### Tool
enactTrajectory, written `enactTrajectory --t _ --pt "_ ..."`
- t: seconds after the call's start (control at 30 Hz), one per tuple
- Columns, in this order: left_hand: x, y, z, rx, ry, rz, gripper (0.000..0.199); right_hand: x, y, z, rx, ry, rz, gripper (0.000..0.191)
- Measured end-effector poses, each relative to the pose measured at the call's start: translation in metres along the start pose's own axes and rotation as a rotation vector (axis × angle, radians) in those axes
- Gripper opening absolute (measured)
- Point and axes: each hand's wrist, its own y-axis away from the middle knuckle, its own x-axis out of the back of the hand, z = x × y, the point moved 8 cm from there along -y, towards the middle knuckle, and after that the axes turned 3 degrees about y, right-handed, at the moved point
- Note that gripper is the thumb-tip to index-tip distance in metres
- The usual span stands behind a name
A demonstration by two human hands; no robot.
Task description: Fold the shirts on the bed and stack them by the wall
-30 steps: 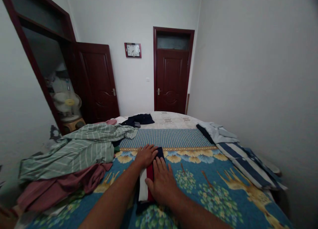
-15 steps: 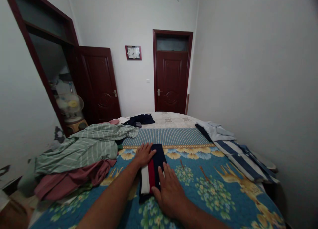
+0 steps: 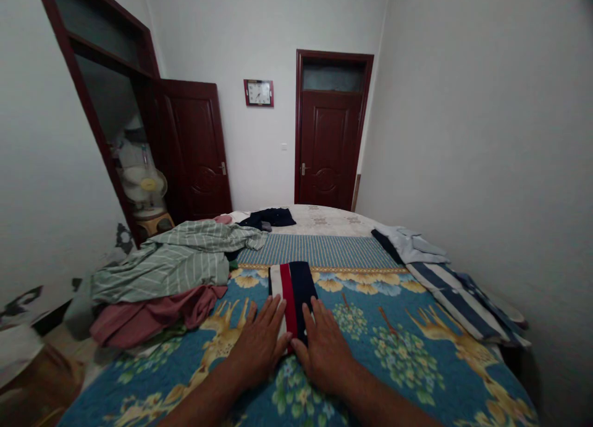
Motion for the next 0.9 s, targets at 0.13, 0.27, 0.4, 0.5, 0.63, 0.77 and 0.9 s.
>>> enactTrajectory --t 0.13,0.27,0.4,0.5,0.63,0.77,0.9 --pt "-0.001 0.009 0.003 -0.002 0.039 0.032 0.073 0.015 -0.008 0.004 -0.013 0.017 0.008 0.07" --pt "0.003 0.006 0.006 0.026 0.082 0.009 0.08 0.028 -0.023 0.003 0.031 0.026 0.071 0.069" --pt "0.005 0.007 0.006 0.05 0.116 -0.014 0.083 0.023 -0.051 -0.001 0.104 0.041 0.072 0.069" --pt "0.002 0.008 0.004 0.054 0.131 -0.013 0.087 0.01 -0.083 0.01 0.043 0.065 -0.009 0.071" --pt "-0.006 0.009 0.001 0.056 0.119 -0.031 0.092 -0.007 -0.127 0.036 -0.078 0.056 -0.101 0.07" --pt "-0.011 0.009 0.001 0.051 0.095 -0.047 0.093 -0.013 -0.159 0.053 -0.112 0.062 -0.069 0.064" --pt "-0.008 0.008 -0.002 0.043 0.097 0.007 0.092 -0.001 -0.175 0.07 -0.209 -0.071 0.1 0.054"
